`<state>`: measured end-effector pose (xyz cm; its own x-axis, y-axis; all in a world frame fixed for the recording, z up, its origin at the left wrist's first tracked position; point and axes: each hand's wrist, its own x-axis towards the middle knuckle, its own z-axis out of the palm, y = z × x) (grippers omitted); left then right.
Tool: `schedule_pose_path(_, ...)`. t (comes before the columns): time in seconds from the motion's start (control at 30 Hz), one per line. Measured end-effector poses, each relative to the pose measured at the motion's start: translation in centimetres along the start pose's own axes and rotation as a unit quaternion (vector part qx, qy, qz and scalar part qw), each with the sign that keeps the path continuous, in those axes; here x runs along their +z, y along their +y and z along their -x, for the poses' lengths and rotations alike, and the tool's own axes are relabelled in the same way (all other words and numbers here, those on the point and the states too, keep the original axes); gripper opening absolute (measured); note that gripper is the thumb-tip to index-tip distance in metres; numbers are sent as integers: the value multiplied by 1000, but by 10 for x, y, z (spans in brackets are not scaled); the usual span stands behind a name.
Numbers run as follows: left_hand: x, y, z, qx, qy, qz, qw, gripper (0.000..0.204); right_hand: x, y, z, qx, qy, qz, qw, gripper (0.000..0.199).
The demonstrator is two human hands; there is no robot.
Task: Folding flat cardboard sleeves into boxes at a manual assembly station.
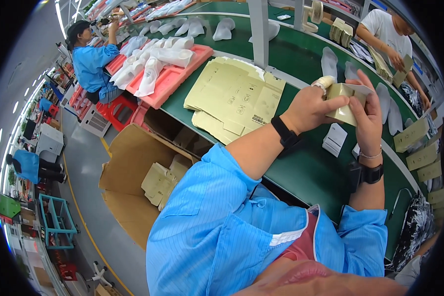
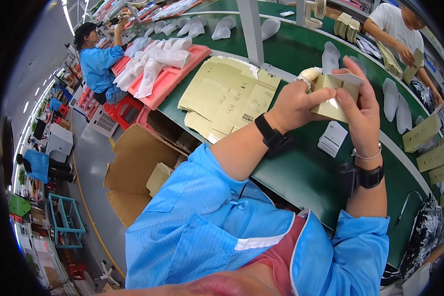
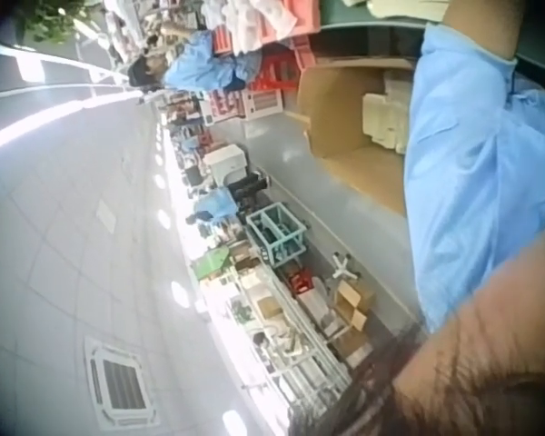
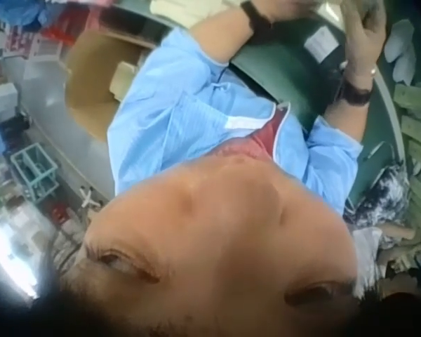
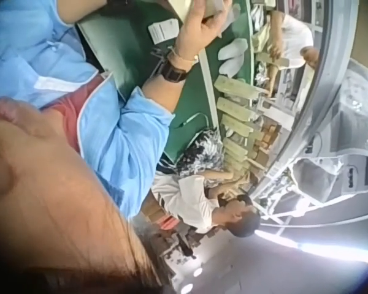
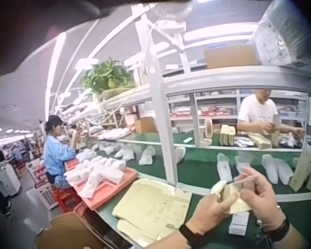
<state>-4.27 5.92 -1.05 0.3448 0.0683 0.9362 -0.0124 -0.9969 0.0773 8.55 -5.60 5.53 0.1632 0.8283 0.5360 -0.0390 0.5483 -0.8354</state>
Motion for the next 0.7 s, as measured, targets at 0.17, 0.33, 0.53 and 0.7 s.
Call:
schedule_pose_path(0.17,3,3,1,-65,17,73,995,84,-8,-15,1,-79,-96,339,933,38)
schedule_pose_path(0.33,-2,5,-1,-36,-1,41,999,88,-5,-7,4,-78,-51,374,923,34)
schedule_pose_path(0.53,-5,3,-4,-36,-12,27,999,89,-11,-3,2,-95,-35,385,917,36)
schedule_pose_path(0.7,-2,-1,-2,1,2,-9,1000,93,-12,-16,4,-45,-67,392,916,42)
